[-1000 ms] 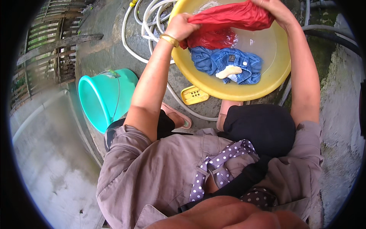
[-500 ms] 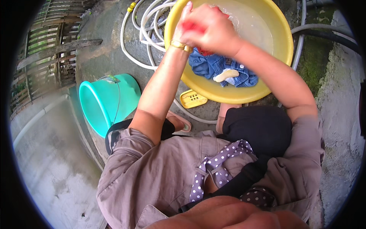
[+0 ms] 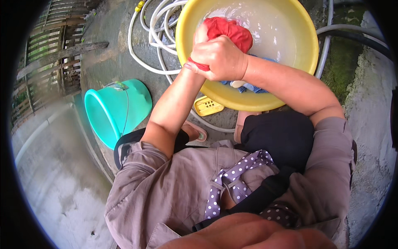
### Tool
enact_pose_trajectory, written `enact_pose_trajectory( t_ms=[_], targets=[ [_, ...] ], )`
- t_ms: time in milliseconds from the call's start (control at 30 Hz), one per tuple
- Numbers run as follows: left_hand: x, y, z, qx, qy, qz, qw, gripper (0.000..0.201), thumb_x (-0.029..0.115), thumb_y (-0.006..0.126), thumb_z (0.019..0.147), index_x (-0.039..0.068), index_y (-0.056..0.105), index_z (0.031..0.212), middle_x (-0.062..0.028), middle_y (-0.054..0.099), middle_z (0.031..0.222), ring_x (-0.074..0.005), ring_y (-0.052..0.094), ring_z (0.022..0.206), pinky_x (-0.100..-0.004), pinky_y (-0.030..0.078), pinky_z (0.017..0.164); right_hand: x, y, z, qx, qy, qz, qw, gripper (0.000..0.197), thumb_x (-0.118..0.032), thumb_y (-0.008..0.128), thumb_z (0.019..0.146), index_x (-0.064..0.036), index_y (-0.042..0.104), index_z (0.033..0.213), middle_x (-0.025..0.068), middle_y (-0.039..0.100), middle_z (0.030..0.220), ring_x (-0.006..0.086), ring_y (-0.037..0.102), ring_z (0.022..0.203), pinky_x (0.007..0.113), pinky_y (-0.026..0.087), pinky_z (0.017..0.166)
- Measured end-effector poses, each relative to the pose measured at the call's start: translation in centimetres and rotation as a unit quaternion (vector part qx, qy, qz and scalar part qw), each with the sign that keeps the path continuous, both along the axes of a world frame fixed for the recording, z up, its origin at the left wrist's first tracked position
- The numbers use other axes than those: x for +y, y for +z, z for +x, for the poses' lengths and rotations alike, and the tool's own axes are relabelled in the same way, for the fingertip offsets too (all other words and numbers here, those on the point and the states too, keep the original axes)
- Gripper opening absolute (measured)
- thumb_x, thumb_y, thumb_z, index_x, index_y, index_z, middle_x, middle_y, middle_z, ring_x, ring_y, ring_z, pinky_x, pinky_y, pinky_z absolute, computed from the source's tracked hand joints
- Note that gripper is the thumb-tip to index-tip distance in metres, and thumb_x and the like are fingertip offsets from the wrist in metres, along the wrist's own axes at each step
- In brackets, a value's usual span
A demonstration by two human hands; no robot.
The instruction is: The person washes clothes in a basin of water by hand, scrubbing a red garment and then a pair of blue denim shorts.
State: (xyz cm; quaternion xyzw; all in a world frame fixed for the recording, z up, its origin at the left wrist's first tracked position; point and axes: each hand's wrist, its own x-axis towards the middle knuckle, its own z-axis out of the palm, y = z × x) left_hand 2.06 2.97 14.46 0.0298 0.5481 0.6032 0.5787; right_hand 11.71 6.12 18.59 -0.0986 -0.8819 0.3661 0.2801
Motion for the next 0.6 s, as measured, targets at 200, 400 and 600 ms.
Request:
enact_pose_trajectory(
  t_ms=[200, 400, 600],
  targets=[
    [1.0, -1.3, 2.1, -0.122, -0.110, 0.047, 0.985, 0.024, 0.026, 0.055, 0.098, 0.008, 0.064, 0.085, -0.0033, 0.063, 0.080, -0.0171, 0.061, 0.073, -0.0311, 0.051, 0.068, 9.9, -8.7, 5.6, -0.269, -0.255, -0.056, 0.927, 0.044, -0.049, 0.060, 0.094, -0.0078, 0.073, 0.088, 0.0234, 0.070, 0.089, 0.0440, 0.067, 0.084, 0.049, 0.055, 0.075],
    [6.6, -2.5, -5.9, 0.212, -0.211, 0.146, 0.943, 0.051, 0.044, 0.057, 0.102, -0.001, 0.060, 0.127, -0.0103, 0.068, 0.113, -0.0188, 0.064, 0.107, -0.0327, 0.051, 0.092, 15.4, -13.5, 13.3, -0.268, -0.401, -0.216, 0.849, 0.066, -0.066, 0.067, 0.085, -0.0196, 0.064, 0.131, 0.0251, 0.069, 0.118, 0.0385, 0.068, 0.108, 0.045, 0.053, 0.095],
    [3.4, -6.8, 0.2, 0.655, -0.352, 0.019, 0.668, 0.072, 0.053, 0.071, 0.084, 0.022, 0.052, 0.146, -0.0300, 0.044, 0.150, -0.0471, 0.038, 0.141, -0.0519, 0.040, 0.112, 9.0, -12.2, 12.7, -0.371, -0.324, 0.037, 0.869, 0.087, -0.060, 0.073, 0.082, -0.0310, 0.037, 0.156, 0.0157, 0.026, 0.164, 0.0456, 0.044, 0.136, 0.055, 0.044, 0.109]
  ],
)
